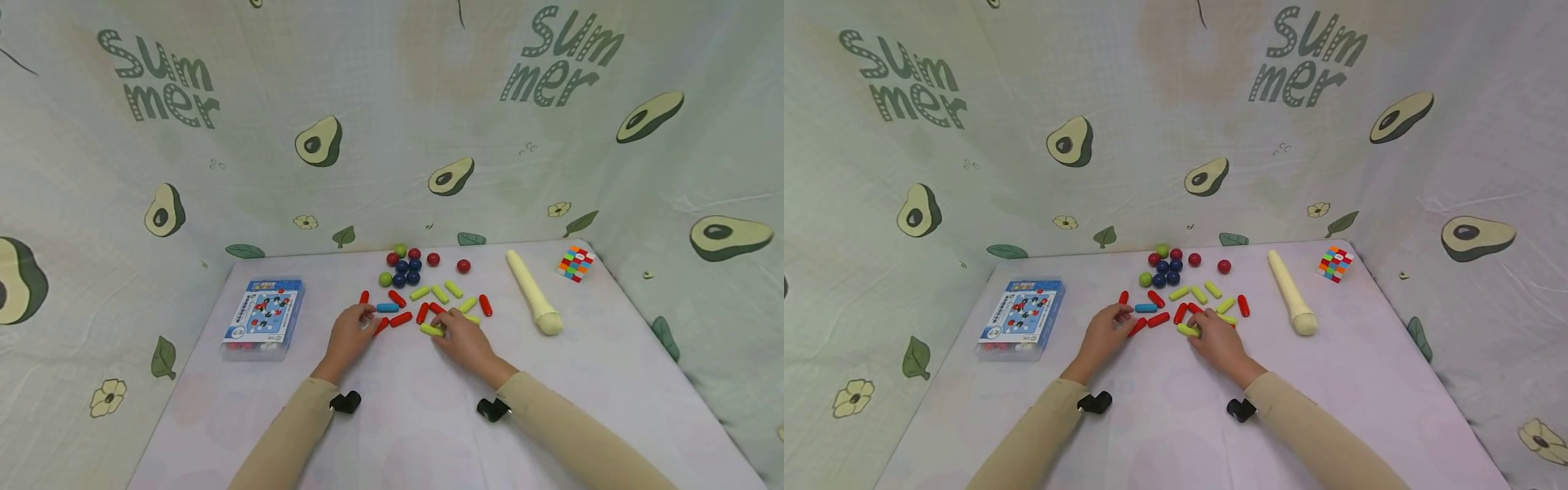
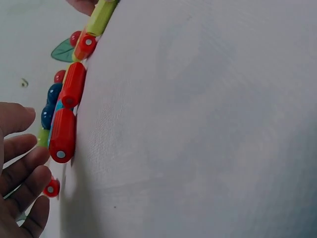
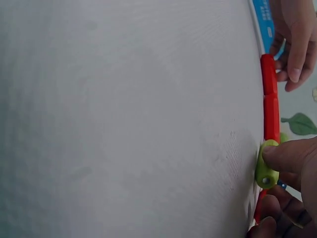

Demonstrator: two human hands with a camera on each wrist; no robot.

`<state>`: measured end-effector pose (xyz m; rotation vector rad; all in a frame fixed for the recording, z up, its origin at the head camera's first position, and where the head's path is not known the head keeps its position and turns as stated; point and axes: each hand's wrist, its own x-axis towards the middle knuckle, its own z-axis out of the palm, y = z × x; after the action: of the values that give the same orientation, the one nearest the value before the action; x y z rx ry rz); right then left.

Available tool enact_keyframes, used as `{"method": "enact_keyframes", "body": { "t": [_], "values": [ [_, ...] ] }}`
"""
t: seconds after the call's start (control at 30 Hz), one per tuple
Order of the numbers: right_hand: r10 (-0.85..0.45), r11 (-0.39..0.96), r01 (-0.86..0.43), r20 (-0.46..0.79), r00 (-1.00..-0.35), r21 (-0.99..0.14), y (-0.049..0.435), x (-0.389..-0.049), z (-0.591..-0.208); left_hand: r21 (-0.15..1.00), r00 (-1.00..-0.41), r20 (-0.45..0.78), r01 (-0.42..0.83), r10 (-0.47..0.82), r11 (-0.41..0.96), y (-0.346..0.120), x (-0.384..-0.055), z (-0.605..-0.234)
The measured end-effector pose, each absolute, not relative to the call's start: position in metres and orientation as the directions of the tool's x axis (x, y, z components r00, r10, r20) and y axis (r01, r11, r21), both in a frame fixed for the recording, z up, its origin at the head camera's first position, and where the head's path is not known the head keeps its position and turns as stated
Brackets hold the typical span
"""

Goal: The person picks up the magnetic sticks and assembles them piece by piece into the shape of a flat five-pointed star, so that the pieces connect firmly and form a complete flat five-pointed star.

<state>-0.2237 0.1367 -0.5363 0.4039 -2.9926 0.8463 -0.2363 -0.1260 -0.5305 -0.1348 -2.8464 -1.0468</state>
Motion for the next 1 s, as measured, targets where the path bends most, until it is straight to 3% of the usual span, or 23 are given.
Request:
{"method": "enact_keyframes", "body": {
  "t": [0.57, 1.0],
  "values": [
    [-0.306, 0.829, -0.275, 0.017, -0.952, -0.487, 0.136, -0.219, -0.536, 0.603, -0.989, 0.126, 0.142, 0.082, 0.785, -0.106, -0.257, -0.529],
    [-0.279, 0.812, -0.244, 0.014, -0.960, -0.531, 0.133, -0.212, -0.534, 0.497, -0.988, 0.136, 0.135, 0.077, 0.857, -0.091, -0.291, -0.518]
  ]
}}
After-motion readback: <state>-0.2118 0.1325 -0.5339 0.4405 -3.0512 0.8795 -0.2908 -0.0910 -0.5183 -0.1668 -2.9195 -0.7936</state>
